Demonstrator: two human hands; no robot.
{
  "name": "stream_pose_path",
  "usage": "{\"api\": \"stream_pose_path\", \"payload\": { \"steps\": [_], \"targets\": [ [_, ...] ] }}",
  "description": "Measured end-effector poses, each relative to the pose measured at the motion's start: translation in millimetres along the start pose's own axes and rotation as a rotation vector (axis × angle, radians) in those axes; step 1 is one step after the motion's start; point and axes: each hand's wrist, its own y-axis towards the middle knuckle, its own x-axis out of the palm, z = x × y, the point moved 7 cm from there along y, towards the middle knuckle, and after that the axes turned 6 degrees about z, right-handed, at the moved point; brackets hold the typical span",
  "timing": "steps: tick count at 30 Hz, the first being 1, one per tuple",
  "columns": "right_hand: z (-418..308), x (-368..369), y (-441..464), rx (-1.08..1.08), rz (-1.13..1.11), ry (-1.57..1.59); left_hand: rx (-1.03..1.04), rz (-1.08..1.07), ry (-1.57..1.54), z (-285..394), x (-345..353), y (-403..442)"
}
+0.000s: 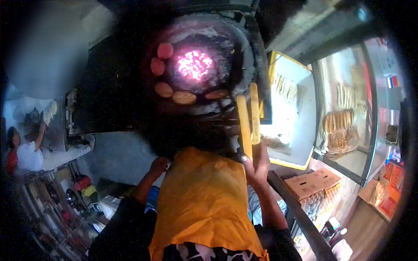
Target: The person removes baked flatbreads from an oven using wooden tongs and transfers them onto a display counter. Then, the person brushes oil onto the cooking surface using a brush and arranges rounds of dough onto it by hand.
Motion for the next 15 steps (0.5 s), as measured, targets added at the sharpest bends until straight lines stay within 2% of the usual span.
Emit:
{"api": "stream_pose_path", "payload": {
  "steps": [2, 3, 5, 6, 8, 10, 11, 12, 13, 14, 15],
  "targets": [
    [-11, 31, -3, 0.005, -0.044, -0.344, -0.048, -0.072, 0.136, 24, -23, -2],
    [2, 50, -7, 0.16, -0.254, -0.407, -0.058, -0.08, 0.123, 34, -40, -9],
    [-32, 71, -3, 0.05, -0.283, -0.426, -0.043, -0.063, -0.147, 46, -75, -11],
    [-51, 77, 1, 0.054, -0.286, -0.435, -0.048, -0.07, -0.152, 44, -85, -10],
    [-80, 91, 4, 0.168, -0.402, -0.305, -0.164, 0.077, -0.126, 19, -105, -7],
    [-81, 100, 10, 0.128, -0.366, -0.214, -0.04, -0.09, -0.182, -38, -119, 24],
    [-73, 103, 10, 0.082, -0.332, -0.107, 0.085, -0.24, -0.283, -68, -121, 36],
    [-36, 98, 12, 0.098, -0.431, -0.186, 0.123, -0.305, -0.354, -95, -123, 41],
    [0, 93, 14, 0.105, -0.535, -0.267, 0.11, -0.321, -0.402, -109, -121, 41],
    [37, 88, 15, 0.103, -0.639, -0.345, -0.039, -0.202, -0.608, -106, -122, 28],
    [13, 92, 31, 0.008, -0.652, -0.374, -0.049, -0.207, -0.611, -86, -116, 11]
  ]
}}
